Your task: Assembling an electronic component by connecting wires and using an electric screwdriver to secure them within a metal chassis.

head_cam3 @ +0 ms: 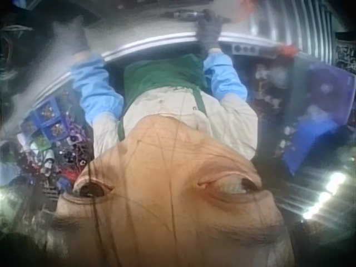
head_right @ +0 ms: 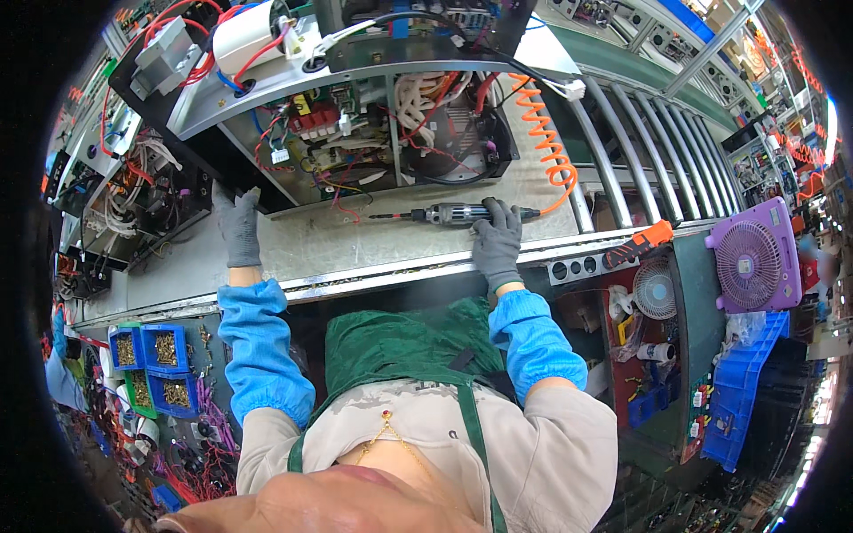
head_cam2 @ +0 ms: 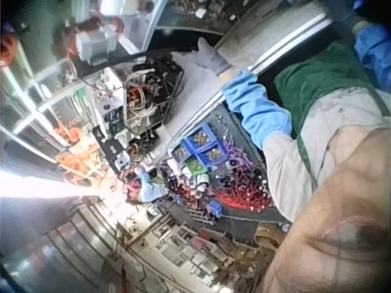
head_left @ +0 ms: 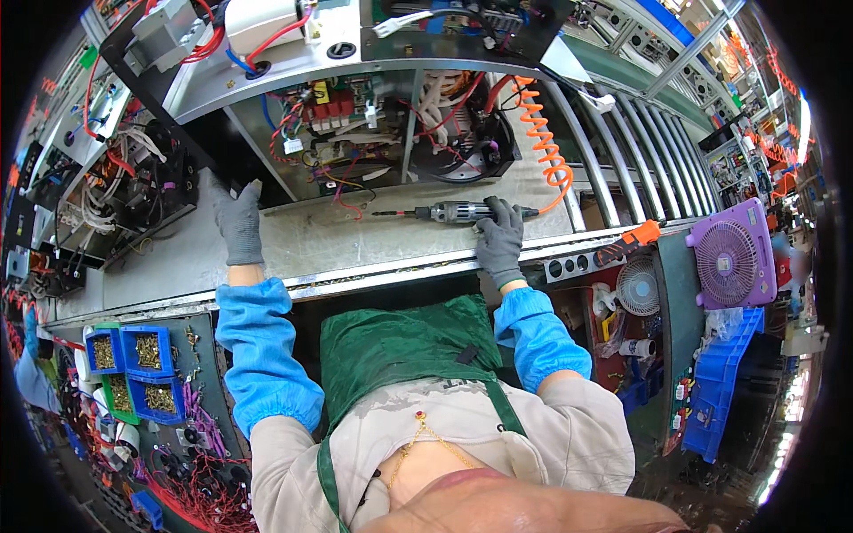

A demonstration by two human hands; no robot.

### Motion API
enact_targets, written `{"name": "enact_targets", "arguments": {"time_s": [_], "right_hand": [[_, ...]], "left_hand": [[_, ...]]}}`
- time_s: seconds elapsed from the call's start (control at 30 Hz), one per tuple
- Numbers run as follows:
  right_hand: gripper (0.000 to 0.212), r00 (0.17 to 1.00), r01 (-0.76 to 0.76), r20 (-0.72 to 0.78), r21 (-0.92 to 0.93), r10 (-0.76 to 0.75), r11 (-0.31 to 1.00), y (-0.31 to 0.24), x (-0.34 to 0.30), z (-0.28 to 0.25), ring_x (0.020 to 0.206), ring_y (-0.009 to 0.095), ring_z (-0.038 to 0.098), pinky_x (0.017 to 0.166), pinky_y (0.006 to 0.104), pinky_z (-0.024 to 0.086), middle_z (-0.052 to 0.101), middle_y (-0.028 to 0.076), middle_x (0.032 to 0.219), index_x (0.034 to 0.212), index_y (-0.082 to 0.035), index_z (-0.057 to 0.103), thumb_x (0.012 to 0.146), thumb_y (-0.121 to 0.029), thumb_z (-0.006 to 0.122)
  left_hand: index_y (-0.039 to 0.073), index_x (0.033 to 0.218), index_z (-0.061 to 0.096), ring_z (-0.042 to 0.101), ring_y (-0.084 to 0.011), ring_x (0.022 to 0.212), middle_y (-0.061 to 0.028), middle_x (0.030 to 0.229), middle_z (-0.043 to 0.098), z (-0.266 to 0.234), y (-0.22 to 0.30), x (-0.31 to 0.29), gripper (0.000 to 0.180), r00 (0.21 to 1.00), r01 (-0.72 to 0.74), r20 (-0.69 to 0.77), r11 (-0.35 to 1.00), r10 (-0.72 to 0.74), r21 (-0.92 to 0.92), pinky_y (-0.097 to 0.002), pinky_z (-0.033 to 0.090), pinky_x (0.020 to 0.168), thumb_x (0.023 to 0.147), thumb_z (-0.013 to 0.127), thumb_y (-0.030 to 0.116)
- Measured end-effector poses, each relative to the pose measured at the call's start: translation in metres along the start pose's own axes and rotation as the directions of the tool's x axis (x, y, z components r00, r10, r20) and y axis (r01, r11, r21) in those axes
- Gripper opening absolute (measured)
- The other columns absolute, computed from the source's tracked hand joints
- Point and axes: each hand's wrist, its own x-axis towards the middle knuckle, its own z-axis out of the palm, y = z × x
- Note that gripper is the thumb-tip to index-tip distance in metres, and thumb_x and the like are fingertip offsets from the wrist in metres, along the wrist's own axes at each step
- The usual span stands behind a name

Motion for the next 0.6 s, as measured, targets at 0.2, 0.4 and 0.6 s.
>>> {"name": "enact_targets", "arguments": {"time_s": [0.2,0.4,0.6], "right_hand": [[0.018,0.983,0.061,0.174,-0.016,-0.058,0.998,0.021,0.028,-0.003,0.112,0.032,0.049,0.096,0.0441,0.039,0.057,0.010,0.119,0.083,-0.011,0.066,0.066,-0.011,0.064],[0.029,0.911,0.062,0.412,-0.120,-0.007,0.991,0.024,0.051,-0.014,0.111,0.031,0.051,0.091,0.0417,0.042,0.058,0.008,0.118,0.097,-0.011,0.065,0.068,-0.009,0.064],[0.023,0.871,0.103,0.491,-0.144,-0.019,0.984,0.024,0.049,-0.029,0.106,0.033,0.053,0.087,0.0433,0.045,0.059,0.007,0.118,0.091,-0.007,0.064,0.068,-0.005,0.060]], "left_hand": [[0.000,0.123,0.049,0.058,-0.0390,0.102,-0.0227,0.114,0.059,0.011,0.029,0.014,0.051,0.981,0.189,-0.067,0.823,-0.181,0.536,-0.0446,0.045,0.086,0.086,0.059,0.033],[0.004,0.110,0.054,0.058,-0.0426,0.094,-0.0233,0.102,0.061,0.013,-0.001,0.015,0.037,0.998,0.058,-0.037,0.750,-0.045,0.659,-0.0480,0.046,0.080,0.090,0.051,0.035],[0.004,0.109,0.056,0.057,-0.0411,0.096,-0.0211,0.105,0.060,0.014,0.004,0.018,0.036,1.000,0.011,0.017,0.806,-0.026,0.592,-0.0469,0.046,0.080,0.090,0.052,0.034]]}}
